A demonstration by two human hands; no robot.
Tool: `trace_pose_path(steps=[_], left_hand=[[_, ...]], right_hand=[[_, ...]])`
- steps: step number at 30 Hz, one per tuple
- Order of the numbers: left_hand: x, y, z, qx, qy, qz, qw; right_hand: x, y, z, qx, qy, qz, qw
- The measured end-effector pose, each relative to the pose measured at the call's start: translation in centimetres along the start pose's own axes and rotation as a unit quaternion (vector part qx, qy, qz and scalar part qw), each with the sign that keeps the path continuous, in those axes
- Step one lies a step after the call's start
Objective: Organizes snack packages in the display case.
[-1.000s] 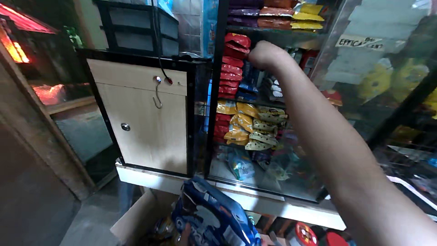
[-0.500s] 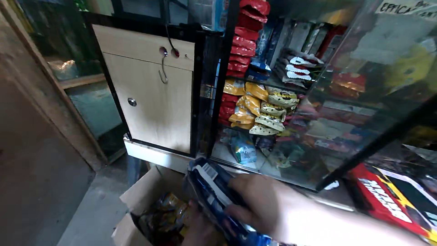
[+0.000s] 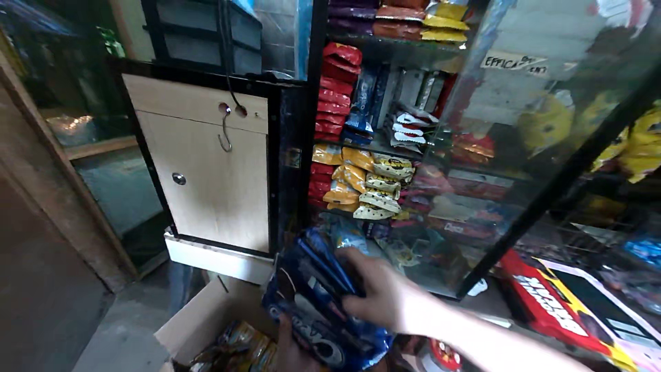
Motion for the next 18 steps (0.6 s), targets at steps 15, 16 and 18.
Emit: trace_pose_path(steps=[15, 16, 18], left_hand=[[1.7, 0.2, 0.4, -0.003, -0.001, 0.0, 1.0], [1.6, 0.2, 0.4, -0.004, -0.003, 0.003, 1.0], [1.5, 0.1, 0.7, -0.014, -0.009, 0.013, 1.0]], right_hand=[[-11.0, 2.7, -4.8, -0.058, 0.251, 0.345, 0.903], [-12.0, 3.3, -5.2, -0.045, 0.255, 0.363, 0.895], [-13.6, 4.7, -5.8, -0.028, 0.274, 0.399, 0.875]])
Point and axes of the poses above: each hand's wrist, its own y-axis towards the middle knuckle, its own x-axis out of the palm, z = x × y, the point moved 2 cm from there along y, towards the middle knuckle, and after that the axes turned 5 degrees about x, right-handed, at the moved point
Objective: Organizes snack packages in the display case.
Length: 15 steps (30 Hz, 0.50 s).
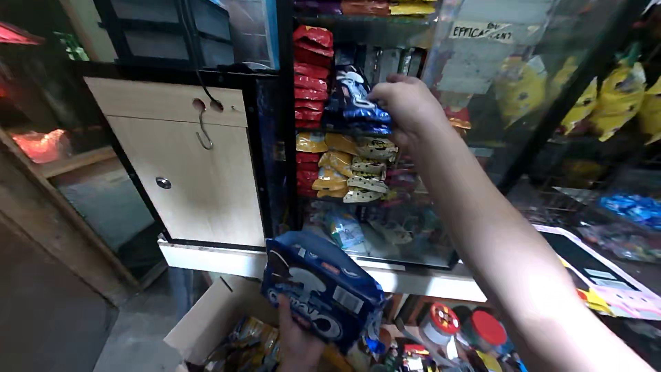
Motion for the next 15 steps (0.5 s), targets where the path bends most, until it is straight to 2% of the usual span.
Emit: trace_pose_path(steps=[5, 10, 15], left_hand=[[0.1, -0.4, 0.5, -0.008, -0.015, 0.021, 1.0], [-0.3, -0.4, 0.9, 0.004, -0.021, 0.044, 0.999], [-0.9, -0.4, 1.4, 0.006, -0.018, 0.025, 1.0]], right_hand=[[1.2, 3.7, -1.0, 0.04, 0.015, 0.055, 0.998], [2.8, 7.0, -1.6, 0.047, -0.088, 0.045, 0.994], [3.8, 8.8, -0.7, 0.073, -0.136, 0.028, 0.988]])
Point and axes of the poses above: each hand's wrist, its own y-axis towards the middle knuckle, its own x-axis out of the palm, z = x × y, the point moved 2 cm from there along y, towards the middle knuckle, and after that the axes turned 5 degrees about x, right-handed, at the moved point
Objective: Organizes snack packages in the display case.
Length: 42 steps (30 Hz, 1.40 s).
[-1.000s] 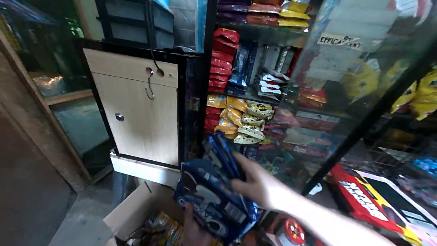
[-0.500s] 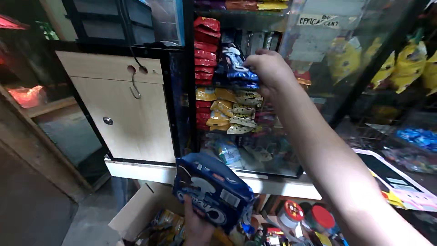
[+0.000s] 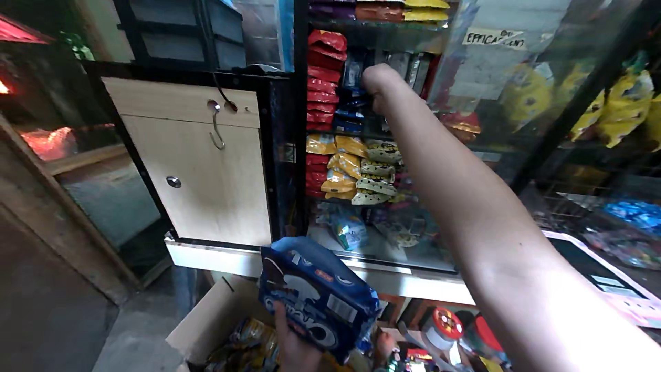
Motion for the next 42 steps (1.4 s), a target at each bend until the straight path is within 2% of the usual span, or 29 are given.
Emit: trace_pose_path(steps=[5, 12, 16, 20, 26, 29, 32, 36, 38, 42], left_hand=[[-0.6, 0.1, 0.5, 0.021, -0.002, -0.009, 1.0], [-1.2, 0.3, 0.9, 0.018, 0.002, -0.022, 1.0], [-0.5, -0.1, 0.9, 0.014, 0.013, 0.023, 1.0], [-1.2, -0.1, 1.0, 0.019, 0.012, 0.025, 0.999], [-1.2, -0.2, 1.3, 0.032, 0.032, 0.06, 0.997], [-1.3, -0.2, 1.3, 0.022, 0.02, 0.058, 0.998], [-1.4, -0.4, 1.3, 0.024, 0.024, 0.048, 0.998], [-1.2, -0.6, 1.1, 0.027, 0.025, 0.037, 0.999], [-1.3, -0.5, 1.2, 0.028, 0.028, 0.027, 0.999], [-1.3, -0.5, 1.3, 0.037, 0.039, 0.036, 0.998]], right_hand=[[0.8, 0.8, 0.9, 0.038, 0.084, -0.041, 0.995], [1.2, 1.9, 1.3, 0.049, 0.076, -0.044, 0.995], [0.8, 1.5, 1.3, 0.016, 0.096, -0.059, 0.993], [0.3, -0.6, 1.4, -0.026, 0.096, -0.074, 0.992], [1.4, -1.6, 3.2, -0.054, 0.059, -0.011, 0.997], [1.8, -1.3, 3.0, -0.05, 0.059, -0.008, 0.997], [1.6, -0.8, 2.8, -0.057, 0.093, -0.055, 0.993], [1.1, -0.2, 4.4, -0.106, 0.163, -0.137, 0.971], [0.7, -0.9, 5.0, -0.129, 0.117, -0.141, 0.975], [0.2, -2.6, 4.5, -0.138, -0.101, -0.078, 0.982]])
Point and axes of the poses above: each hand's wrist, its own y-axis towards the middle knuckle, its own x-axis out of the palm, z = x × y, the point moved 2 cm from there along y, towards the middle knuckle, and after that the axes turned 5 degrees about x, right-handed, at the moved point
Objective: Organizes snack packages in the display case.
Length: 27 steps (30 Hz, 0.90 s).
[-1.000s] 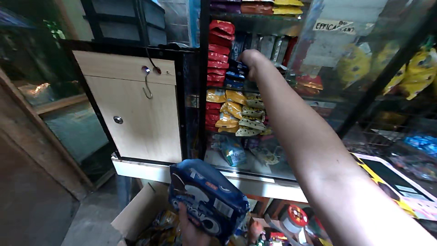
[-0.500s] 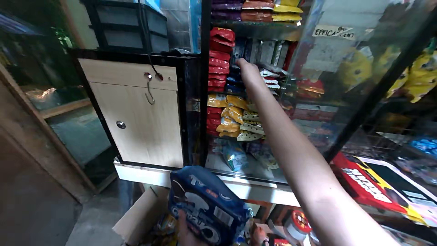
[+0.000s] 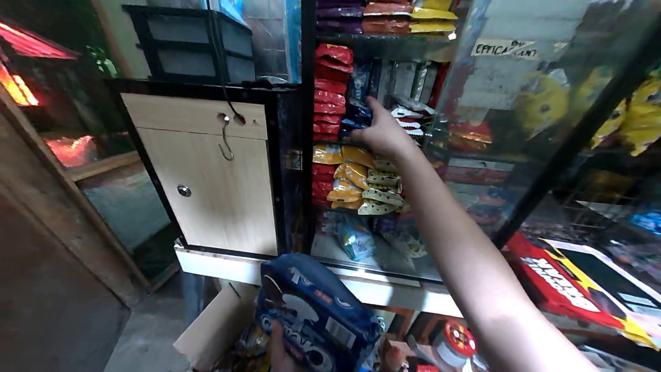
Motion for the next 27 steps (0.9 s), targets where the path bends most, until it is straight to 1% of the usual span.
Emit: trace_pose_path(steps=[2, 5, 8, 13, 18, 21, 25, 27], left_hand=[[-0.3, 0.1, -0.1, -0.002, 0.003, 0.005, 1.0], [-0.8, 0.3, -0.3, 0.003, 0.009, -0.003, 1.0], [-0.3, -0.1, 0.1, 0.0, 0.0, -0.013, 1.0], [0.0, -0.4, 0.1, 0.008, 0.005, 0.0, 1.0], [0.3, -0.7, 0.4, 0.038, 0.018, -0.003, 0.999], [0.4, -0.8, 0.4, 0.045, 0.021, -0.006, 0.999], [0.2, -0.6, -0.2, 0.011, -0.005, -0.023, 1.0], [0.9, -0.6, -0.5, -0.013, -0.008, -0.022, 1.0]], right_hand=[[0.1, -0.1, -0.4, 0.002, -0.06, 0.011, 0.998], [0.0, 0.0, -0.8, 0.004, -0.107, 0.017, 0.994], [-0.3, 0.3, -0.8, -0.002, -0.125, 0.009, 0.992], [-0.9, 0.5, -0.7, -0.014, -0.143, -0.004, 0.99], [-1.2, 1.4, -1.0, -0.088, -0.146, -0.024, 0.985], [-1.3, 1.2, -1.6, -0.084, -0.164, -0.04, 0.982], [-1.5, 1.5, -1.7, -0.059, -0.176, -0.073, 0.98], [-1.6, 1.4, -1.9, -0.058, -0.18, -0.075, 0.979]])
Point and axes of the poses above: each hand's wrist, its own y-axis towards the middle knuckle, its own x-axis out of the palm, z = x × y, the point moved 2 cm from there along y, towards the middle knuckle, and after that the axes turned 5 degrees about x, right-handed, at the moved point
